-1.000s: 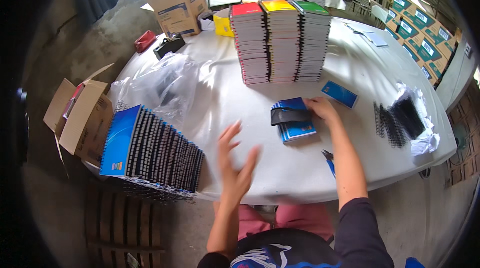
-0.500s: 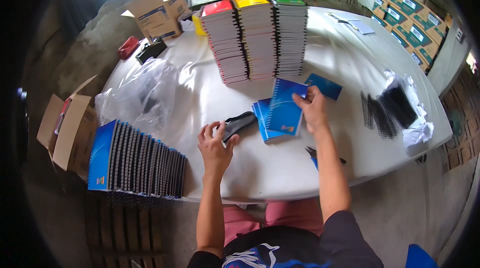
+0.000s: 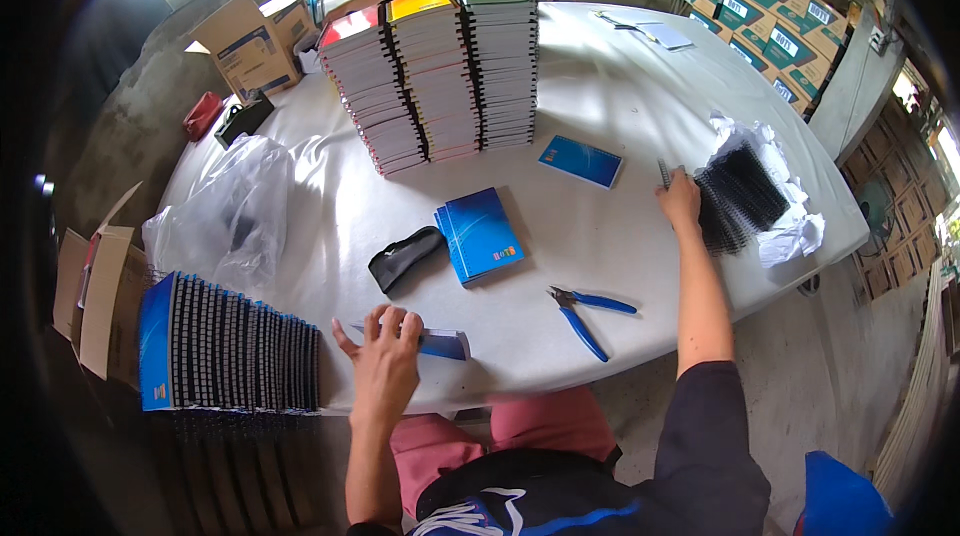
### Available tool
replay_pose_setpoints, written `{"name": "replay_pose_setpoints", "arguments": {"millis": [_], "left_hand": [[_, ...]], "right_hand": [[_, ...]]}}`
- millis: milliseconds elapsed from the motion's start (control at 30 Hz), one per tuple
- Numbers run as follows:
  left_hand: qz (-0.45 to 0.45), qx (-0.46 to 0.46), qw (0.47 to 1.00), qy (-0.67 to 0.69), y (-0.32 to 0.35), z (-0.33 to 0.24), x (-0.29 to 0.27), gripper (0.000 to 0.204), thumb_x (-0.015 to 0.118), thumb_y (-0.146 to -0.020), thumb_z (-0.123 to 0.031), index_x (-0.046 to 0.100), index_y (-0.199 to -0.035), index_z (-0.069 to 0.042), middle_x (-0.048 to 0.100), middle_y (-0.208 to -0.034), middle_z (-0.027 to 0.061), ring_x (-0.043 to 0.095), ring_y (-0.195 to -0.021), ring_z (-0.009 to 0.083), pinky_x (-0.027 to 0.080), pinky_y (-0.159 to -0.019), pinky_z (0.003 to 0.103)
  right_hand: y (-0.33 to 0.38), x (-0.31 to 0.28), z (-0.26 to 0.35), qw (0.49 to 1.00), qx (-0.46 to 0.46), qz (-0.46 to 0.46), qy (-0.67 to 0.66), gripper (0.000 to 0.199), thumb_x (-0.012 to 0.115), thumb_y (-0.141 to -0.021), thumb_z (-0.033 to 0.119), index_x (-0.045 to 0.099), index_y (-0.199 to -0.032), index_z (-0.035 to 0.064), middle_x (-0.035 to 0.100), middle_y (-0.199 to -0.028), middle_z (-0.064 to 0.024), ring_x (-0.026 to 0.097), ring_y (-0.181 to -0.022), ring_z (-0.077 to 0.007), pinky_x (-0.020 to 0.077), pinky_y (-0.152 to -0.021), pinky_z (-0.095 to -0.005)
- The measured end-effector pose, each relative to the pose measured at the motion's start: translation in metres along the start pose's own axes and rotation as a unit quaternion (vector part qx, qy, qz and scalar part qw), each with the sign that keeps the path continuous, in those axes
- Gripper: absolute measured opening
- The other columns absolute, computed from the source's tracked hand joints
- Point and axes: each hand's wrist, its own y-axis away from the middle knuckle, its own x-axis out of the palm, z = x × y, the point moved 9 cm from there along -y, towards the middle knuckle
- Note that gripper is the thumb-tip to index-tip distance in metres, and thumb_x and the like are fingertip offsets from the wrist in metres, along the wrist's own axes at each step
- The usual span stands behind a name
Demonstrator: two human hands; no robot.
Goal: The person assembles paper booklets by inserting spiral coils through punched holes and trimming the excess wire using a pair of pliers.
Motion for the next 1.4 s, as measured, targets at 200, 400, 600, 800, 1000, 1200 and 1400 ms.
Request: {"name": "replay_pose_setpoints", "arguments": {"millis": [200, 400, 600, 800, 1000, 1200, 1400], "left_hand": [[-0.139, -0.080, 0.977, 0.140, 0.015, -0.001, 0.004, 0.064, 0.078, -0.055, -0.057, 0.048, -0.082, -0.006, 0.047, -0.114, 0.0108, 0.034, -0.125, 0.0339, 0.015, -0.098, 0.064], [-0.290, -0.102, 0.945, 0.109, 0.021, 0.005, 0.002, 0.044, 0.073, -0.056, -0.048, 0.047, -0.067, -0.013, 0.049, -0.097, 0.0044, 0.043, -0.094, 0.0244, 0.026, -0.087, 0.047], [-0.270, -0.119, 0.945, 0.137, 0.018, 0.004, 0.003, 0.044, 0.074, -0.055, -0.049, 0.050, -0.069, -0.015, 0.049, -0.094, 0.0024, 0.044, -0.095, 0.0248, 0.025, -0.090, 0.049], [-0.278, -0.110, 0.946, 0.127, 0.018, -0.003, 0.001, 0.043, 0.073, -0.055, -0.051, 0.054, -0.069, -0.015, 0.049, -0.084, 0.0019, 0.045, -0.094, 0.0248, 0.020, -0.094, 0.055], [-0.262, -0.109, 0.948, 0.143, 0.016, -0.001, 0.000, 0.046, 0.075, -0.053, -0.052, 0.055, -0.070, -0.014, 0.048, -0.083, 0.0012, 0.046, -0.093, 0.0242, 0.021, -0.092, 0.058], [-0.163, -0.151, 0.964, 0.145, 0.013, 0.003, 0.017, 0.059, 0.070, -0.054, -0.064, 0.061, -0.086, -0.015, 0.048, -0.090, 0.0013, 0.043, -0.097, 0.0246, 0.015, -0.094, 0.067], [-0.205, -0.082, 0.967, 0.126, 0.028, 0.002, -0.003, 0.062, 0.068, -0.058, -0.062, 0.058, -0.100, -0.017, 0.048, -0.094, 0.0007, 0.042, -0.100, 0.0233, 0.013, -0.098, 0.067]], "right_hand": [[-0.001, 0.004, 0.026, 0.995, -0.005, 0.080, 0.053, 0.048, 0.055, -0.079, 0.005, 0.043, -0.125, 0.0101, 0.058, -0.109, -0.0255, 0.057, -0.101, -0.0426, 0.0462, -0.085, -0.0478], [0.126, -0.083, 0.188, 0.918, -0.174, 0.220, -0.279, 0.057, 0.052, -0.084, 0.001, 0.036, -0.137, 0.0162, 0.057, -0.116, -0.0150, 0.059, -0.081, -0.0230, 0.0470, -0.075, -0.0315], [0.241, -0.086, 0.254, 0.810, -0.250, 0.311, -0.429, 0.017, 0.061, -0.087, 0.011, 0.067, -0.102, 0.0083, 0.063, -0.088, -0.0083, 0.056, -0.072, -0.0175, 0.0452, -0.067, -0.0251], [0.243, -0.086, 0.264, 0.833, -0.262, 0.233, -0.427, 0.016, 0.067, -0.080, 0.005, 0.069, -0.095, 0.0065, 0.064, -0.088, -0.0103, 0.062, -0.079, -0.0204, 0.0482, -0.072, -0.0295], [0.252, -0.078, 0.271, 0.774, -0.264, 0.329, -0.472, 0.016, 0.065, -0.081, 0.002, 0.068, -0.096, 0.0041, 0.063, -0.089, -0.0073, 0.060, -0.081, -0.0156, 0.0475, -0.072, -0.0280], [0.262, -0.047, 0.261, 0.750, -0.143, 0.511, -0.395, 0.020, 0.064, -0.086, 0.012, 0.063, -0.103, 0.0033, 0.062, -0.085, -0.0104, 0.059, -0.073, -0.0158, 0.0470, -0.064, -0.0268], [0.253, -0.096, 0.286, 0.808, -0.326, 0.326, -0.368, 0.023, 0.061, -0.086, 0.012, 0.061, -0.108, 0.0050, 0.062, -0.074, -0.0102, 0.060, -0.063, -0.0188, 0.0472, -0.059, -0.0302]]}}
